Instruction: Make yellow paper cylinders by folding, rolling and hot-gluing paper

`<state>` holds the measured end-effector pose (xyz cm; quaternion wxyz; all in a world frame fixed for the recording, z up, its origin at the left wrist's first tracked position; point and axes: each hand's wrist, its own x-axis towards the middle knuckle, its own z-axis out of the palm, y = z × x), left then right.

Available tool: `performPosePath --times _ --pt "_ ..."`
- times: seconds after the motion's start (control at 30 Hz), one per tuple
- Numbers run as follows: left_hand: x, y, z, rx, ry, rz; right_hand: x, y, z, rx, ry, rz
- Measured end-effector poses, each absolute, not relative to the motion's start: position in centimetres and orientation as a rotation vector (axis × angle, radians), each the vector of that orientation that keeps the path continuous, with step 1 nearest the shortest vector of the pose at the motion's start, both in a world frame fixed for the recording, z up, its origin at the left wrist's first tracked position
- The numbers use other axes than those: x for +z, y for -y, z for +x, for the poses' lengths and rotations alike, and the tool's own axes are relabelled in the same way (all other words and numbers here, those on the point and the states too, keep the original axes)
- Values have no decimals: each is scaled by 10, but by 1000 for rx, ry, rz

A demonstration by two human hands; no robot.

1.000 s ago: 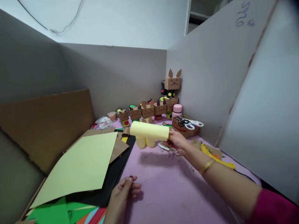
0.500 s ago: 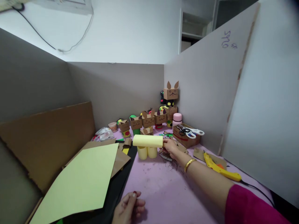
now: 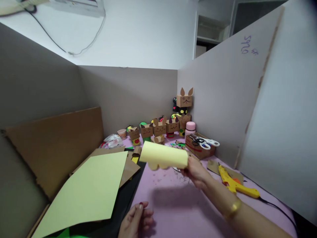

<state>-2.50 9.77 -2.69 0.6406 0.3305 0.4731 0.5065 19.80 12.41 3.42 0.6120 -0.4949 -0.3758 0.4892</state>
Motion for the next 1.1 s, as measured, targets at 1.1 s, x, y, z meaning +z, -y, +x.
performPosePath --times 1.1 --pt "9 -76 -33 1056 -1082 1107 -20 -19 184 883 839 -1161"
